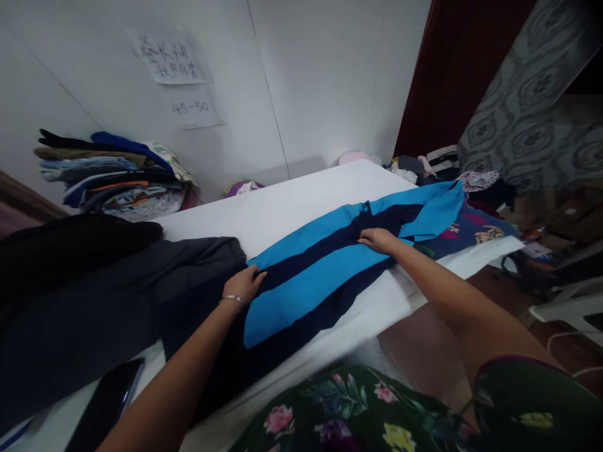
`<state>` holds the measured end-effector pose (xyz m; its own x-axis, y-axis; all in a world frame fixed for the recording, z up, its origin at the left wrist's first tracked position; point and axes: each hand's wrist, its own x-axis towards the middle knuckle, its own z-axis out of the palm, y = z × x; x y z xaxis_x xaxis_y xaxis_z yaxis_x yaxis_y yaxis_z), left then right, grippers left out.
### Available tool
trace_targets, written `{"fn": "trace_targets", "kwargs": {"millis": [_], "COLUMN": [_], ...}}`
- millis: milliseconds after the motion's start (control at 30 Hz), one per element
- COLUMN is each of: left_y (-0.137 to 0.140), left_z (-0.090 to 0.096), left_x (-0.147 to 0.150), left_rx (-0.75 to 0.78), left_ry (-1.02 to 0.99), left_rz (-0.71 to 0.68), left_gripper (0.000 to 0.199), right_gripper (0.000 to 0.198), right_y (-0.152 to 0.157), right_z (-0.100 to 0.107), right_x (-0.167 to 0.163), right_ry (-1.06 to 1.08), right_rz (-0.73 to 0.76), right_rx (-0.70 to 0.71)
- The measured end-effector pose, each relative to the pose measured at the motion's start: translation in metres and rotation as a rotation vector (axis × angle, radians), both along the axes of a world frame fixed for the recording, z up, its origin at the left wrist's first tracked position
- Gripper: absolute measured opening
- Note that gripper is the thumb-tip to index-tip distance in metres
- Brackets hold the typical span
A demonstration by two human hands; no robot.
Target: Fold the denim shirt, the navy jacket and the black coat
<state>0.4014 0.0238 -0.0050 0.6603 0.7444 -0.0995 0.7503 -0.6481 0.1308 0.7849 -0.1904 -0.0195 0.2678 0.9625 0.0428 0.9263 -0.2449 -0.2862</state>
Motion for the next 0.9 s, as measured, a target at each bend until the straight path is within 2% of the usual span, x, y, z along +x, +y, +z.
{"fn": "trace_targets", "kwargs": {"millis": [67, 133, 233, 300, 367, 433, 533, 633, 733, 900], "left_y": [-0.002, -0.007, -0.029, -0.054, -0.083, -0.108, -0.13, -0.133, -0.127, -0.111], "left_z": [0.007, 0.019, 0.034, 0.035, 0.028, 0.017, 0.005, 0.002, 0.003, 0.003], "left_x": [-0.003, -0.005, -0.011, -0.018, -0.025, -0.032, -0.037, -0.037, -0.037, -0.043], "left_rx": [0.03, 0.112, 0.237, 0.229, 0.167, 0.117, 0.089, 0.076, 0.067, 0.082], "left_ry": [-0.049, -0.143, -0.296, -0.362, -0.375, -0.349, -0.277, -0.203, -0.163, -0.144], "left_rz": [-0.042, -0.075, -0.145, -0.262, -0.409, -0.529, -0.614, -0.606, -0.587, -0.464], "left_gripper": [0.035, 0.034, 0.034, 0.034, 0.033, 0.036, 0.047, 0.049, 0.044, 0.036], "right_gripper": [0.025, 0.027, 0.031, 0.031, 0.034, 0.045, 0.059, 0.051, 0.043, 0.04], "right_y": [-0.005, -0.018, -0.054, -0.085, -0.114, -0.133, -0.138, -0.124, -0.108, -0.1], "right_z": [0.011, 0.027, 0.045, 0.042, 0.028, 0.009, -0.012, -0.013, -0.002, 0.005], "right_x": [0.002, 0.003, 0.0, -0.006, -0.012, -0.016, -0.014, -0.004, 0.012, 0.031], "right_ry": [0.121, 0.225, 0.273, 0.262, 0.216, 0.135, 0.003, -0.115, -0.216, -0.367], "right_rz": [-0.003, -0.031, -0.152, -0.225, -0.221, -0.165, -0.144, -0.195, -0.178, -0.141], "right_rx": [0.103, 0.298, 0.587, 0.679, 0.657, 0.554, 0.435, 0.379, 0.32, 0.24]}}
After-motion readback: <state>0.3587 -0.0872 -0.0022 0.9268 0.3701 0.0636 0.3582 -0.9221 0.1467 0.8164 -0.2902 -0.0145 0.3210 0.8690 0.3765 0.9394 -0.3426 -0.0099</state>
